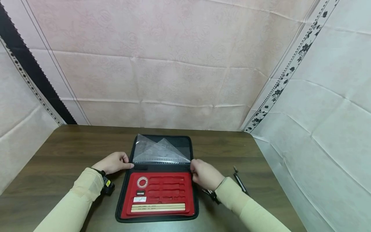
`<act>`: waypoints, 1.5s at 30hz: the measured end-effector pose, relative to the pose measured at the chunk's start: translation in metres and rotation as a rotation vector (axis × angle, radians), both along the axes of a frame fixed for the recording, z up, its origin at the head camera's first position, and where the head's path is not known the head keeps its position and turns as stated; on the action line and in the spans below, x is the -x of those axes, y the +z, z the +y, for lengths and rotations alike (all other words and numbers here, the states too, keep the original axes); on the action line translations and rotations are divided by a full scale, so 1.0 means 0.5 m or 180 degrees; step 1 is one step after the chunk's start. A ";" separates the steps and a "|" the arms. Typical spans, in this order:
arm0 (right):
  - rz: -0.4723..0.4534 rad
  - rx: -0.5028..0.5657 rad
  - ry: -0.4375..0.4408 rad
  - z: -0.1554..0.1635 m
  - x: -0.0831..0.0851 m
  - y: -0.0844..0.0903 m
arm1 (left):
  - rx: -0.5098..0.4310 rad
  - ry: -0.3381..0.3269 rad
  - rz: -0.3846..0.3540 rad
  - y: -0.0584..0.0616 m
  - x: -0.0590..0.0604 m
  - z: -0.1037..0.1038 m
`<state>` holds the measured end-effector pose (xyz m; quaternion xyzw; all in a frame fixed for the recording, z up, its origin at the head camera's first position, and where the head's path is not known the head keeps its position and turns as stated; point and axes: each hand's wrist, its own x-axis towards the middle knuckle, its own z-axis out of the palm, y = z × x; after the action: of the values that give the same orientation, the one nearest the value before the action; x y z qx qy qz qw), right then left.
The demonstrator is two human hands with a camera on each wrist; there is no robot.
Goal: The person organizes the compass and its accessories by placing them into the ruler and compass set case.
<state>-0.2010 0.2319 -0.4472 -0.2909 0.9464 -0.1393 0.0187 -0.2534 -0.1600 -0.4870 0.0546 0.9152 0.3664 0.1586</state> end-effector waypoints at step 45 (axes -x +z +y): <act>0.0319 -0.0668 0.1345 -0.212 -0.120 -0.036 | -0.0004 0.0023 0.0014 0.002 -0.002 0.002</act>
<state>-0.1410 0.1261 -0.4653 -0.4855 0.8735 -0.0186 0.0305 -0.2522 -0.1591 -0.4859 0.0522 0.9155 0.3674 0.1552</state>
